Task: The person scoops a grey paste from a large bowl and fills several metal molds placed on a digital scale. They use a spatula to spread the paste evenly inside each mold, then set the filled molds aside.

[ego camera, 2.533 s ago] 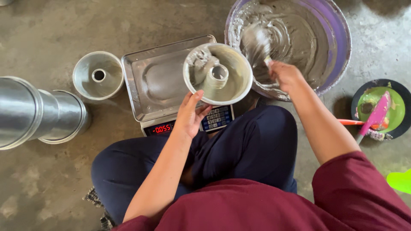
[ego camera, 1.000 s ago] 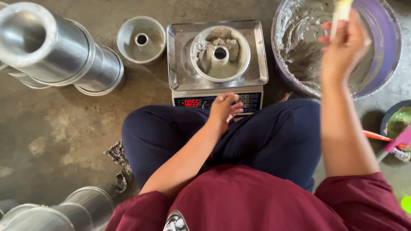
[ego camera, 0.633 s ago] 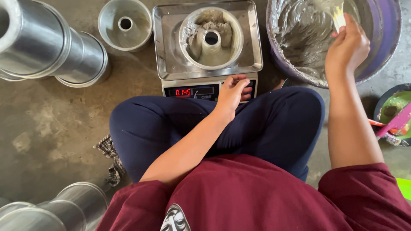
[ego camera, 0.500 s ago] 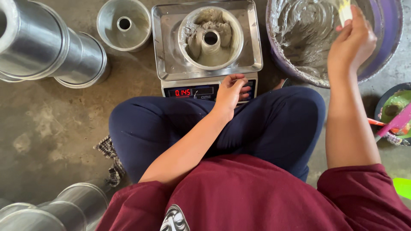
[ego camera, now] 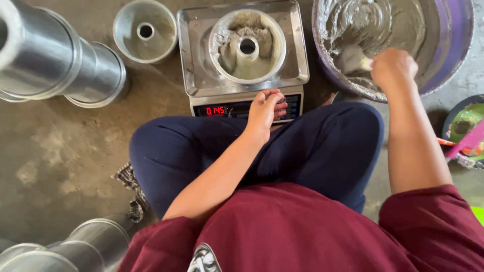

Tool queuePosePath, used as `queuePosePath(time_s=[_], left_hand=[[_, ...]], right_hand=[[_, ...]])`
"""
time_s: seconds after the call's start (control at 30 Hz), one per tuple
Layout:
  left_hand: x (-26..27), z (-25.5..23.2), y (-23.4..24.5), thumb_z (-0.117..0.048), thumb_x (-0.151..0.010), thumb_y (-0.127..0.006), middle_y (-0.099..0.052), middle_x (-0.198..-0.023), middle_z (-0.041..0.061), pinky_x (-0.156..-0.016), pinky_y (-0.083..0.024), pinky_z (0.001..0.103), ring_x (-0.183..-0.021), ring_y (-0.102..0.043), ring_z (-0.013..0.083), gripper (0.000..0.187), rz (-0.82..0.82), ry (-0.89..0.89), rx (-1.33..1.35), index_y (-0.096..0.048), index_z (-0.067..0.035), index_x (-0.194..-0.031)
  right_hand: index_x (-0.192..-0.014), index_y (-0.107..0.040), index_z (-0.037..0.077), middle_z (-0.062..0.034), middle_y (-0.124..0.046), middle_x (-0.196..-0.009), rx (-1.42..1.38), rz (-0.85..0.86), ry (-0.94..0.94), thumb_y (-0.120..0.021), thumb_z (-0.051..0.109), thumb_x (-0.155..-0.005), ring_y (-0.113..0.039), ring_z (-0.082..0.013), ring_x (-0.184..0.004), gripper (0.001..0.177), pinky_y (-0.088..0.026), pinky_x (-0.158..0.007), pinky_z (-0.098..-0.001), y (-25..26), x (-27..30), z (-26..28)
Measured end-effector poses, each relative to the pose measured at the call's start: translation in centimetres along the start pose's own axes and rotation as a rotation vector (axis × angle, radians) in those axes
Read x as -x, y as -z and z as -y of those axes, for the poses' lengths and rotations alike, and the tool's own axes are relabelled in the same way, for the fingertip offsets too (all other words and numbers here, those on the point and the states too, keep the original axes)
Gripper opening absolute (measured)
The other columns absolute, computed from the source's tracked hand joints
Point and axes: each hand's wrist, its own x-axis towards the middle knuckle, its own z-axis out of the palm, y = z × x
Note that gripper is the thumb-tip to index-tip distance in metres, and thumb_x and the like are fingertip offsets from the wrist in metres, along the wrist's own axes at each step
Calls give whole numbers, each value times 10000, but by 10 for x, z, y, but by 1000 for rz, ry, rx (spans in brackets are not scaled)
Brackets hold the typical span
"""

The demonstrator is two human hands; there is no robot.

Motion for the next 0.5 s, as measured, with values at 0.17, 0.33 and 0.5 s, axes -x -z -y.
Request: queuePosePath(time_s=[0.17,0.33,0.5], left_hand=[[-2,3,-6,-178,-947,-643,-667,-1107,85,-795,-587,340,-962,-689,206,299,26,-5,-4,-590,-45,-1209],[2,2,-8,-180,-950,-647,-665,-1110,80,-805,-582,343,-979,-687,209,302,15,9,-4,-592,-51,-1217],[7,-3,8,-186,-944,-644,-679,-1114,83,-809,-593,337,-999,-696,204,305,-10,21,4,-595,-57,-1217]], right_hand=[[-1158,-793,319,-132,-752,-1108,-64,-166,7,-701,271,-984,-704,-364,-1013,203,-552,-827,-484,10,-2,5],[-1204,-802,321,-133,-760,-962,-61,-367,182,-669,81,-934,-708,-364,-882,384,-536,-718,-485,1,-13,25],[-1240,-796,189,-117,-752,-901,-563,-320,226,-703,173,-999,-713,-226,-809,259,-525,-722,-340,-4,-10,36]])
